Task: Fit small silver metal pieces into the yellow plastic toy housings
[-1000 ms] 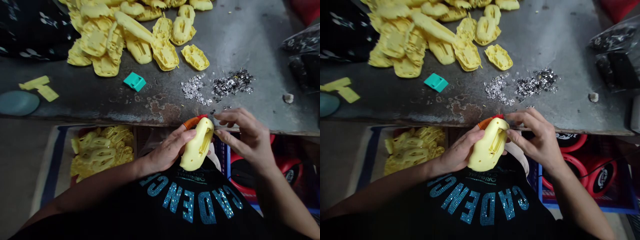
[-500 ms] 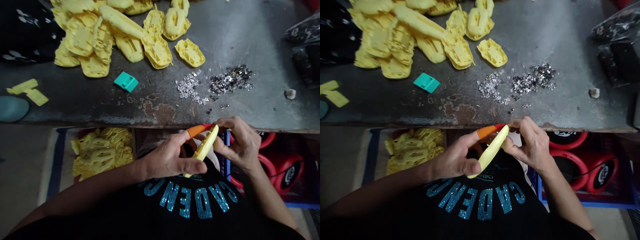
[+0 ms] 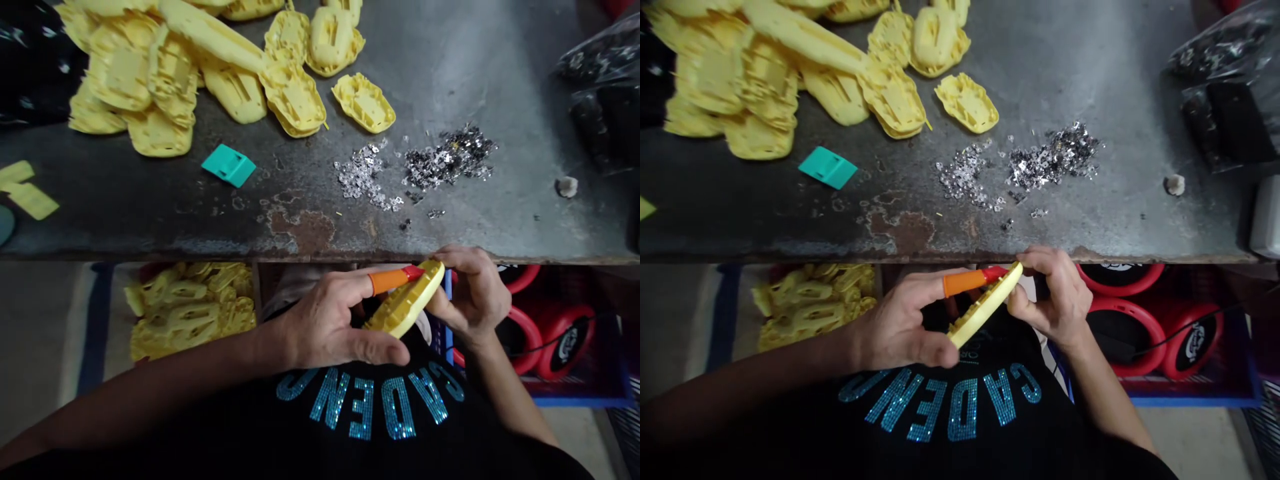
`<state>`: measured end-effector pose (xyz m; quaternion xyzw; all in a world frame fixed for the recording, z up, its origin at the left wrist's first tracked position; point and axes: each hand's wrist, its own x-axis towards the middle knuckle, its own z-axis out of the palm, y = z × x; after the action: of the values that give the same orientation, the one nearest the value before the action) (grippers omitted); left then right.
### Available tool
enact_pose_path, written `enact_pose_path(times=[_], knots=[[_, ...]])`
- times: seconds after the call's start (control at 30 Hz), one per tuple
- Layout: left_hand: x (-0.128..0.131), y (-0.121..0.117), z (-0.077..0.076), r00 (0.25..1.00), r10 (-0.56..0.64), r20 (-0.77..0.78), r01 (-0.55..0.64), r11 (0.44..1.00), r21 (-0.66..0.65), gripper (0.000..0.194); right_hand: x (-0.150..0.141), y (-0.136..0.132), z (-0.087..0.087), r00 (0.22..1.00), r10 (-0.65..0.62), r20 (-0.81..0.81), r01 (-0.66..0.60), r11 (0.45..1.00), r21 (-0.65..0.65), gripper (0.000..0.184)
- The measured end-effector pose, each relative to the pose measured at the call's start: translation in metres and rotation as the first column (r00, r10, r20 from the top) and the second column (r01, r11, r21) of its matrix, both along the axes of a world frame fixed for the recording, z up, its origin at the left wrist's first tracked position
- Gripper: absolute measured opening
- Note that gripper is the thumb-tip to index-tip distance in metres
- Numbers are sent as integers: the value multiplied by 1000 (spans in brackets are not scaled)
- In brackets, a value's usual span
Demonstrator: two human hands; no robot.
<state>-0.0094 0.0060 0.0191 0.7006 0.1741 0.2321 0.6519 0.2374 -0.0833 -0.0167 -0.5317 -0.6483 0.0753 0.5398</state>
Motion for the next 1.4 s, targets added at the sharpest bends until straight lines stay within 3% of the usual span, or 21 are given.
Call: enact_pose_path(times=[0.1, 0.17, 0.27, 0.33, 0.4, 0.43, 0.47, 0.53, 0.57, 0.6, 0.67, 0.8, 0.93, 1.03, 1.13, 1.27, 1.33, 1.4], knots=[[-14, 7, -4, 997, -65, 45, 63, 997, 47, 80, -7, -4, 7, 914, -21, -404, -101, 955, -279, 23], [-21, 12, -9, 996, -45, 72, 29, 977, 210, 99, -19, -3, 8, 782, -56, -621, -273, 865, -422, 31], [-26, 14, -16, 985, -79, 153, 20, 934, 356, 114, -44, 2, 5, 619, -40, -785, -548, 694, -468, 38], [-29, 12, -21, 975, -75, 210, 16, 963, 268, 108, -55, 5, 3, 573, 0, -819, -647, 613, -453, 42], [-32, 10, -23, 970, 9, 244, -30, 996, 83, 109, -56, 8, 6, 591, 82, -802, -688, 570, -449, 43], [-34, 9, -24, 964, 55, 260, -53, 998, -16, 111, -51, 11, 10, 654, 141, -743, -660, 587, -469, 40], [-35, 9, -25, 953, 110, 284, -80, 990, -113, 112, -43, 15, 15, 759, 195, -621, -579, 640, -505, 34], [-36, 8, -26, 921, 217, 324, -115, 945, -307, 105, -22, 29, 24, 970, 192, -151, -243, 821, -517, 18], [-36, 9, -26, 901, 270, 341, -125, 911, -392, 97, -11, 39, 27, 987, 107, 122, -41, 890, -454, 13], [-36, 9, -27, 880, 319, 352, -132, 877, -463, 85, -1, 50, 28, 943, 34, 330, 101, 918, -382, 12], [-36, 9, -28, 863, 387, 326, -146, 807, -573, 68, 13, 73, 28, 821, -8, 571, 225, 924, -309, 13], [-37, 9, -29, 862, 441, 250, -159, 704, -692, 64, 18, 104, 22, 674, 66, 735, 256, 913, -317, 17], [-37, 10, -27, 866, 451, 214, -157, 653, -741, 68, 12, 114, 24, 563, 124, 817, 283, 900, -332, 23], [-32, 13, -27, 877, 450, 170, -174, 626, -761, 68, 9, 122, 24, 543, 131, 829, 290, 897, -332, 24], [-28, 14, -29, 883, 425, 197, -122, 615, -779, 69, 12, 134, 21, 628, 112, 770, 223, 922, -316, 19], [-26, 10, -33, 903, 384, 194, -66, 569, -820, 68, 13, 129, 32, 831, 95, 548, 74, 958, -278, 21], [-24, 6, -36, 917, 356, 179, -40, 530, -847, 68, 5, 111, 45, 941, 130, 312, -22, 945, -326, 14], [-19, 2, -37, 926, 320, 199, 13, 501, -865, 68, -9, 86, 55, 982, 181, -56, -188, 901, -390, 6]])
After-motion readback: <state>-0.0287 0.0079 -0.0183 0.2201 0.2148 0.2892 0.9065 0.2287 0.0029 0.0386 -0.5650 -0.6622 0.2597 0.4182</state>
